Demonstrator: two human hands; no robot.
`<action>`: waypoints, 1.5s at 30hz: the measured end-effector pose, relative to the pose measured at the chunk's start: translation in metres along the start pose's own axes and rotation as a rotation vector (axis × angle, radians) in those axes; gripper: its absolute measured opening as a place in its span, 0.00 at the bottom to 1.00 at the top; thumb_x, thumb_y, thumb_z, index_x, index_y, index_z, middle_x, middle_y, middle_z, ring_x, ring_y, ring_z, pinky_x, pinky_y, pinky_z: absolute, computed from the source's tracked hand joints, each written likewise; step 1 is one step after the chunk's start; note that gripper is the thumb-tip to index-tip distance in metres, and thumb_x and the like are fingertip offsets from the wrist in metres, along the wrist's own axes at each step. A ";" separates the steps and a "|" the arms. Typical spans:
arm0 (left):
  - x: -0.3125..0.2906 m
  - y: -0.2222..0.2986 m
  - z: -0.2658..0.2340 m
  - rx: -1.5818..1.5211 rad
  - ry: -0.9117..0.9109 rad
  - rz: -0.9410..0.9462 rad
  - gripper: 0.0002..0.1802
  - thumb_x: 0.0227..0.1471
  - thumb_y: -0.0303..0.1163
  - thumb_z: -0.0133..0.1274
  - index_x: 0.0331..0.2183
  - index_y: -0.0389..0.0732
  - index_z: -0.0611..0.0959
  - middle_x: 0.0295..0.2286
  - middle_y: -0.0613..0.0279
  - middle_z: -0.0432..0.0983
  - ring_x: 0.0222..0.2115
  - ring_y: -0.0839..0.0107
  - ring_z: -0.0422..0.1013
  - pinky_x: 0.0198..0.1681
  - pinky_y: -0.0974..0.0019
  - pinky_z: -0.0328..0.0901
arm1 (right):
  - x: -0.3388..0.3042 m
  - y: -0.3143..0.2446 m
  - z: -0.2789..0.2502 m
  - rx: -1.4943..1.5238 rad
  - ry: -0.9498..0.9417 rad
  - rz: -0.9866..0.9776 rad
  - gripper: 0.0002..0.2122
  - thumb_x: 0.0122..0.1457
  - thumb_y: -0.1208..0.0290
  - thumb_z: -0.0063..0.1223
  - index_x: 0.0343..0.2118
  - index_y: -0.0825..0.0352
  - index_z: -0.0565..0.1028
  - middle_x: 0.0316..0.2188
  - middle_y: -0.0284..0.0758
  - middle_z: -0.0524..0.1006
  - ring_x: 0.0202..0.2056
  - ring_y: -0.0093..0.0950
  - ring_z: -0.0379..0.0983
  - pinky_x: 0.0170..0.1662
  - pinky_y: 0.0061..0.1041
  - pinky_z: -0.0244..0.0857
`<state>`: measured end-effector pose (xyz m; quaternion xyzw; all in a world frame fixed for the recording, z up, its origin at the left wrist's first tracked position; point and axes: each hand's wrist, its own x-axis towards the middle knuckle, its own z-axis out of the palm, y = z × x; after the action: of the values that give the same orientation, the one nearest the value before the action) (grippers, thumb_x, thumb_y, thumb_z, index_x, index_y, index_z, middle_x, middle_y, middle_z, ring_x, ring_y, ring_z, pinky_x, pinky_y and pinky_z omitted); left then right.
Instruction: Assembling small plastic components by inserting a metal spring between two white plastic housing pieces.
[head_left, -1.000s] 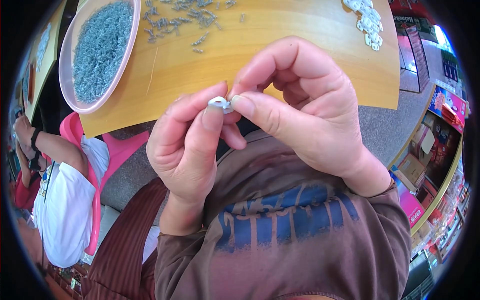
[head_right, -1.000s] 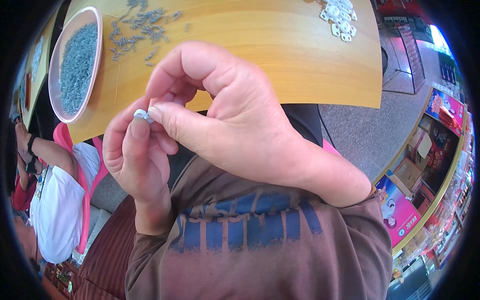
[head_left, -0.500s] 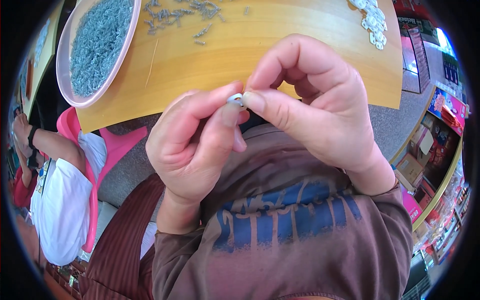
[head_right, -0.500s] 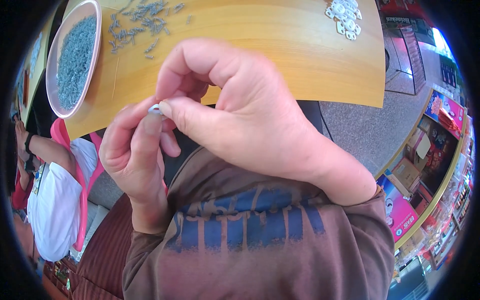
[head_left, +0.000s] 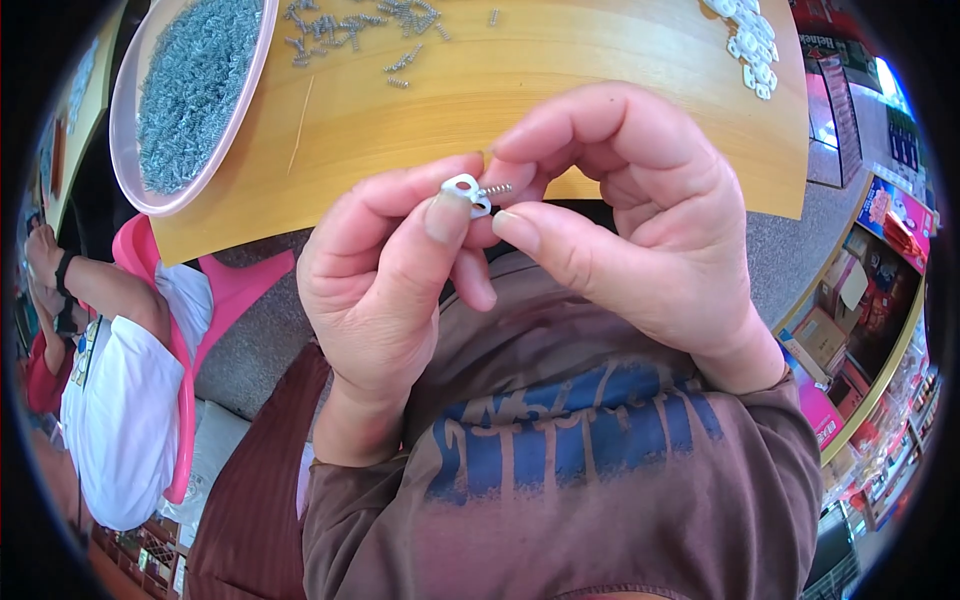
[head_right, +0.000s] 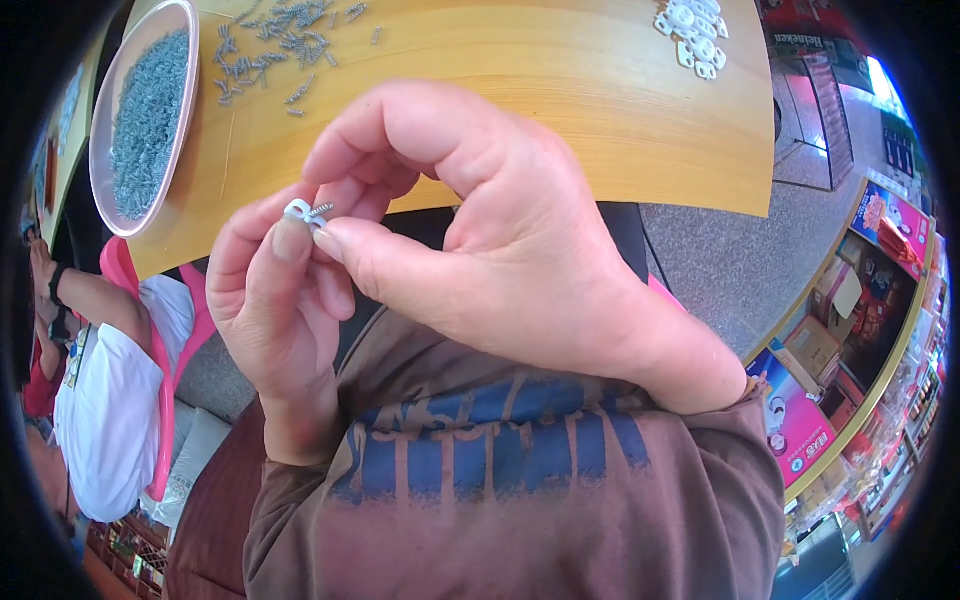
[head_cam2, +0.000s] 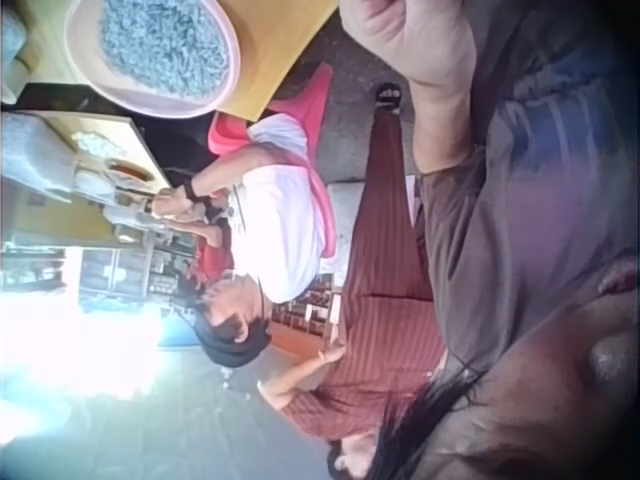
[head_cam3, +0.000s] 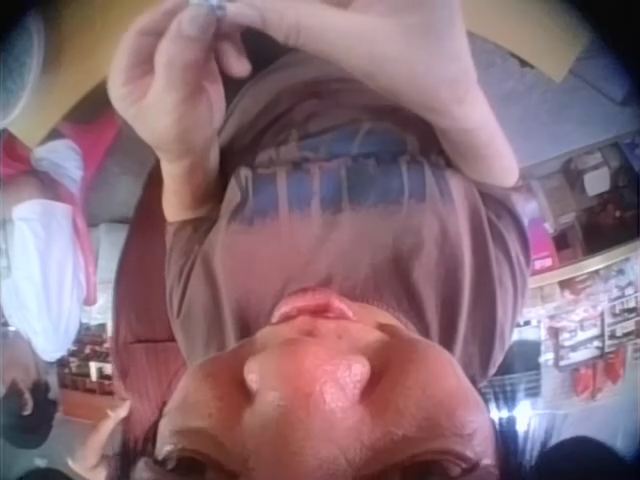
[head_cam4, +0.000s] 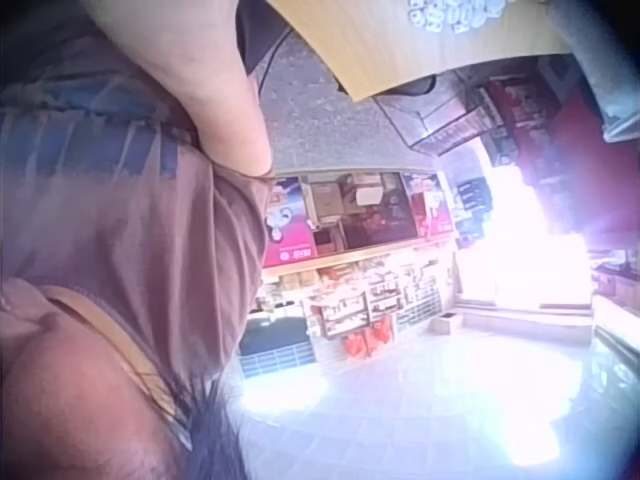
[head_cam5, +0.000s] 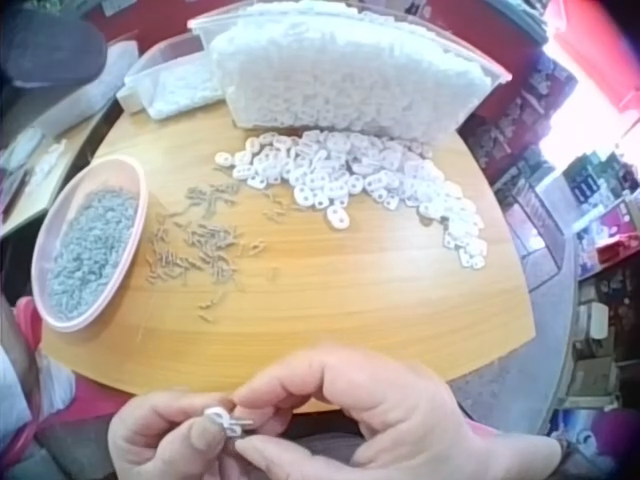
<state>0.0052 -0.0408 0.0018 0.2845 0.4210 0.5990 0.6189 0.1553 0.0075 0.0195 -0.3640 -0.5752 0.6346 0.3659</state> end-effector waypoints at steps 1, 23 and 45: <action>0.001 -0.001 0.000 -0.016 0.002 -0.008 0.10 0.49 0.23 0.46 0.35 0.29 0.74 0.26 0.54 0.73 0.20 0.78 0.69 0.17 0.80 0.63 | 0.000 0.000 0.000 0.000 -0.001 0.001 0.12 0.46 0.82 0.52 0.36 0.73 0.67 0.29 0.34 0.71 0.33 0.20 0.67 0.38 0.16 0.61; 0.002 -0.007 0.002 0.105 0.056 -0.003 0.09 0.48 0.20 0.45 0.34 0.30 0.74 0.22 0.58 0.71 0.13 0.82 0.61 0.17 0.83 0.56 | 0.000 0.006 0.000 0.066 0.006 0.197 0.06 0.53 0.73 0.48 0.25 0.70 0.70 0.21 0.29 0.71 0.24 0.15 0.65 0.26 0.15 0.60; 0.012 -0.006 0.001 -0.151 0.108 -0.120 0.10 0.48 0.23 0.44 0.34 0.29 0.74 0.19 0.58 0.72 0.09 0.79 0.60 0.14 0.78 0.53 | 0.028 0.008 -0.138 -1.371 0.535 -0.449 0.10 0.44 0.76 0.52 0.32 0.68 0.73 0.29 0.38 0.71 0.34 0.35 0.67 0.37 0.28 0.61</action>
<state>0.0081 -0.0298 -0.0053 0.1788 0.4237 0.6054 0.6496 0.2636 0.0951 0.0006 -0.5248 -0.7921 -0.0630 0.3051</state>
